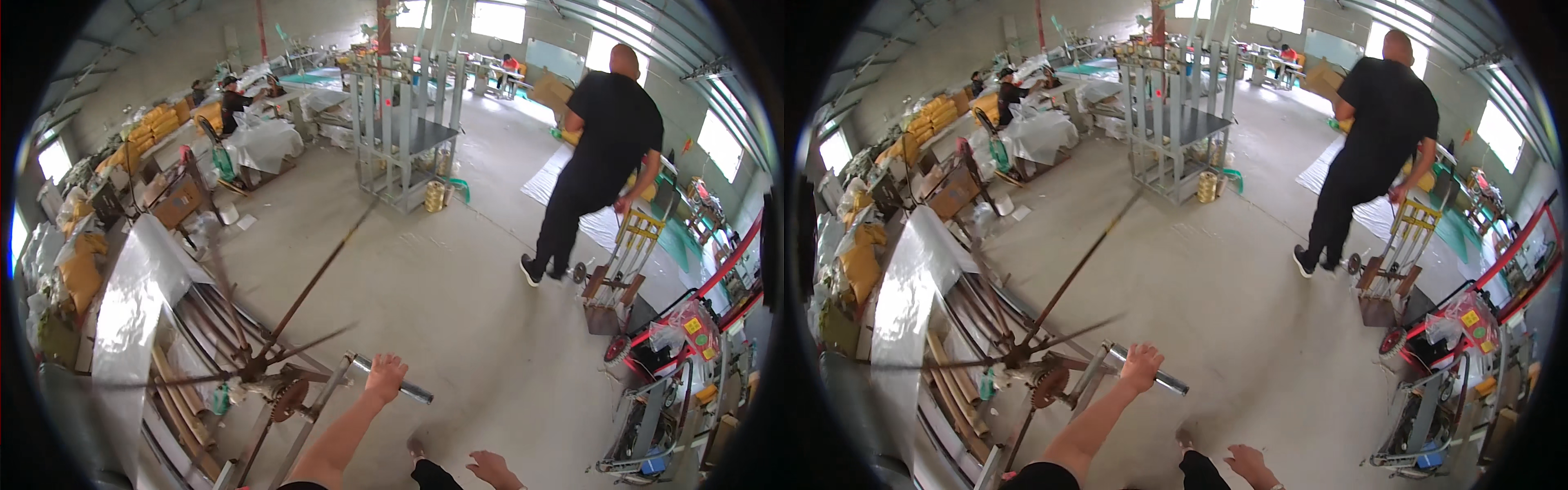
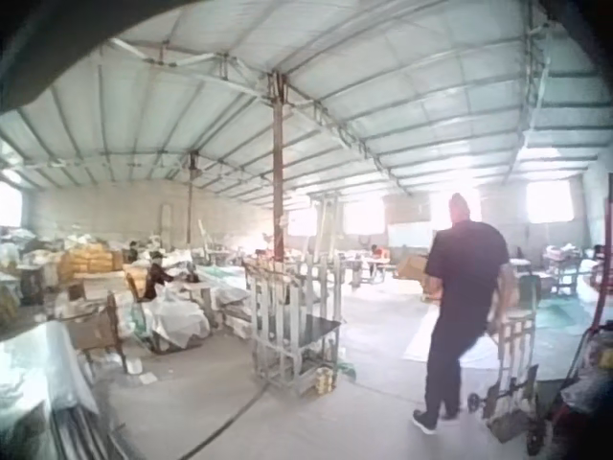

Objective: The person operates a manual crank to feed a large roll of clear plastic sheeting through a metal frame. They then use a handheld blade to cut the sheet to size and fold the cut piece. The process is repeated for multiple sheets.

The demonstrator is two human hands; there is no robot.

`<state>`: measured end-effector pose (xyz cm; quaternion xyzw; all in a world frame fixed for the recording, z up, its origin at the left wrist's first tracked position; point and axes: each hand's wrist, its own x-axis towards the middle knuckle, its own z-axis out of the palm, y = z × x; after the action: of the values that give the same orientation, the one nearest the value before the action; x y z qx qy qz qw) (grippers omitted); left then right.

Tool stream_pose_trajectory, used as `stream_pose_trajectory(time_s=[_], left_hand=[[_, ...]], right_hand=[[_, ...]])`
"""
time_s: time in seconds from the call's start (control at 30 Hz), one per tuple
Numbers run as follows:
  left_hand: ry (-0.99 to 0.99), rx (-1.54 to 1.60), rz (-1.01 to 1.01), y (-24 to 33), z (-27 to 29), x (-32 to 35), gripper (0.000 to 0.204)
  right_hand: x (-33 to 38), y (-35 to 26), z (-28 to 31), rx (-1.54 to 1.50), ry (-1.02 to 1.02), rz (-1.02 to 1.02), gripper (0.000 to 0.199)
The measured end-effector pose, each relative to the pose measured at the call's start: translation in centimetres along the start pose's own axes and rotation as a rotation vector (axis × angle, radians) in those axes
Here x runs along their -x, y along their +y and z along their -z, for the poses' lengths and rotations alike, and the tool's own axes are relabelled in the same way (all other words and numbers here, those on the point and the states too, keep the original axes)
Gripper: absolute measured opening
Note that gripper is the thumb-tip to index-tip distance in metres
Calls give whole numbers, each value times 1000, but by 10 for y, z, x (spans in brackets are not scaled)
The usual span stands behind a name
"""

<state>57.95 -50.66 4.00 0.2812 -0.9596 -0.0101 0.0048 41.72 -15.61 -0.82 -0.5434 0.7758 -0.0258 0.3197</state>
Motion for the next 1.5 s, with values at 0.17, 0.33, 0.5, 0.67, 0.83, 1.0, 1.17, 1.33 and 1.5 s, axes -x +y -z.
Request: stream_pose_trajectory(time_s=[0.17,0.33,0.5,0.67,0.83,1.0,1.17,1.33,1.5], left_hand=[[-422,192,292,42,-130,57,36],[-699,83,235,36,-171,220,24],[-734,119,140,35,-49,319,23],[-87,408,209,46,120,338,28],[458,403,338,40,155,335,34],[-170,747,925,40,84,414,39],[-512,805,1089,54,38,483,38],[-662,777,1095,60,23,525,38],[-682,772,1034,62,7,555,37]], right_hand=[[55,82,-68,16,-105,-137,42],[35,29,-45,44,-236,-61,42],[16,-89,15,-151,-81,211,39],[13,-237,82,-353,54,629,41],[-8,-304,111,-82,507,738,49],[-136,-252,127,159,477,348,44],[-244,-170,27,36,216,186,44],[-218,-182,-136,-29,45,-63,52],[-107,-234,-202,-274,-318,244,54]])
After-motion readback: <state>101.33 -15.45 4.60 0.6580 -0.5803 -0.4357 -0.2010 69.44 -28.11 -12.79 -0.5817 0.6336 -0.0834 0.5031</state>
